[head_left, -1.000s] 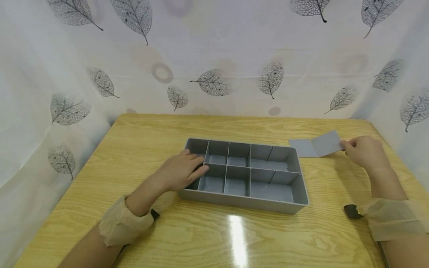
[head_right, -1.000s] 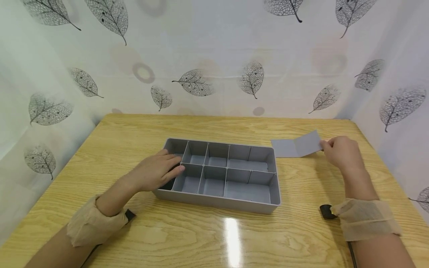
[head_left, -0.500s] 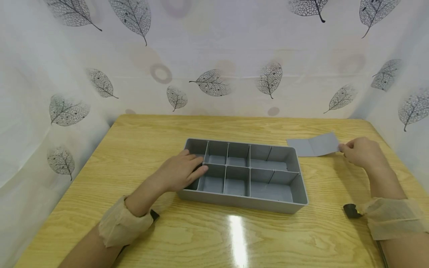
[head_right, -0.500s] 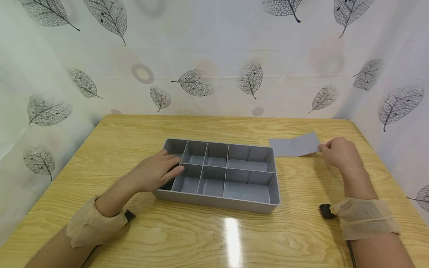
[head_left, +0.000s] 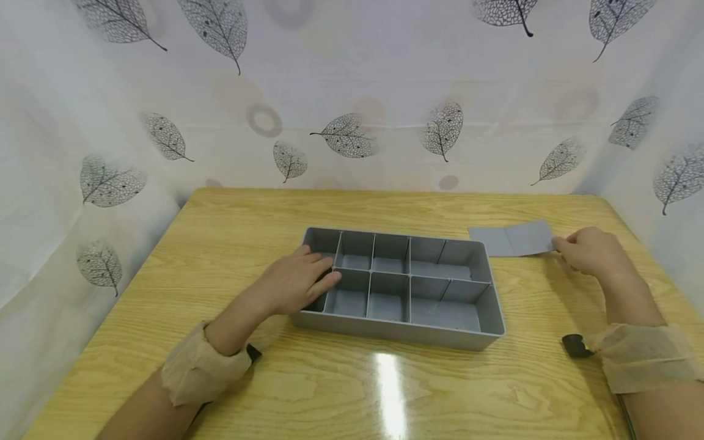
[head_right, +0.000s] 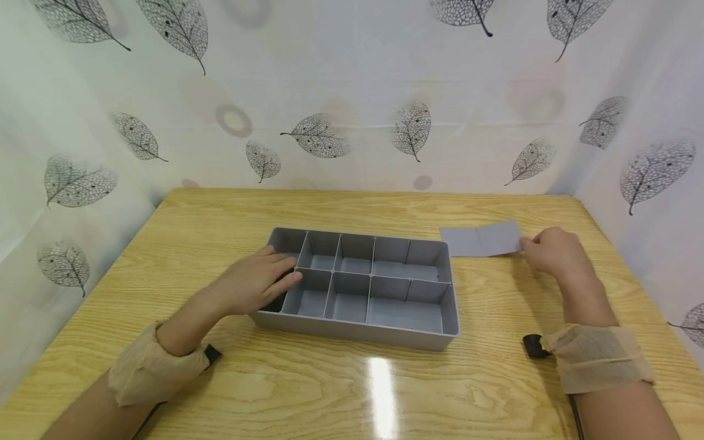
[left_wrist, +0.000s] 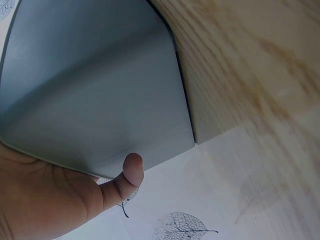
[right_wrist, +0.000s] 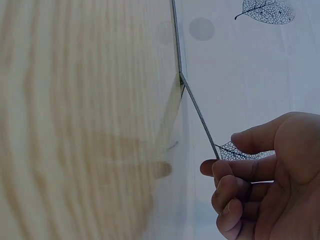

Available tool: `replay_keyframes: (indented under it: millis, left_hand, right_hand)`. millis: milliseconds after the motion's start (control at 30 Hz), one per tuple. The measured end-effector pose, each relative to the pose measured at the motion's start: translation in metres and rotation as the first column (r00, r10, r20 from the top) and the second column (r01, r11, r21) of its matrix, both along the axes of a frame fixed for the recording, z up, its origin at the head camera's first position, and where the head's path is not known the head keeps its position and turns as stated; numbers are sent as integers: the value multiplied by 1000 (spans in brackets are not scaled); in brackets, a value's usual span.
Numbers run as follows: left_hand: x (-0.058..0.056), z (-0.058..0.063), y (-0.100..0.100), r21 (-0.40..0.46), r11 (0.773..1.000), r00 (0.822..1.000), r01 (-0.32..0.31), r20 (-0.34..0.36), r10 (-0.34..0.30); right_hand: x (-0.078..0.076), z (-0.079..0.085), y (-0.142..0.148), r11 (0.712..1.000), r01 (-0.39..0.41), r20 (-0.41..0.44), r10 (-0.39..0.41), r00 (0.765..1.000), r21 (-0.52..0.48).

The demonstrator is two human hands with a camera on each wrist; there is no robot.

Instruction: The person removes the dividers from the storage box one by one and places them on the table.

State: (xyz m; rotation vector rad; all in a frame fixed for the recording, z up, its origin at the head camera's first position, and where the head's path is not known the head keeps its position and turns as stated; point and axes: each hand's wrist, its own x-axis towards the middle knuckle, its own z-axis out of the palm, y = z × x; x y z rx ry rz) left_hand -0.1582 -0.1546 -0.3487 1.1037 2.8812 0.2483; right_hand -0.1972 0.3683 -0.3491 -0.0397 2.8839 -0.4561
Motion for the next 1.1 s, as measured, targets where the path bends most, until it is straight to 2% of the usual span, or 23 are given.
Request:
replay_keyframes:
  millis: [333,533,867,1100]
  left_hand:
    - [0,1,0,4,1000,1000,8,3,-8]
    - [0,1,1,-1,1000,1000,9,8,-9]
    - [-1,1,1,1,1000,1000,2,8,-2]
    - [3,2,1,-13,1000,1000,-21,6,21]
  right_hand:
    - [0,0,0,1000,-4,42,5,999,-13]
    - [1,8,-5,1000,-4,34,5,999,-20]
    - [20,40,-48,999,-34,-149,30,988,-27]
    - [35,56,-84,994,-101,-264,90,960,-28]
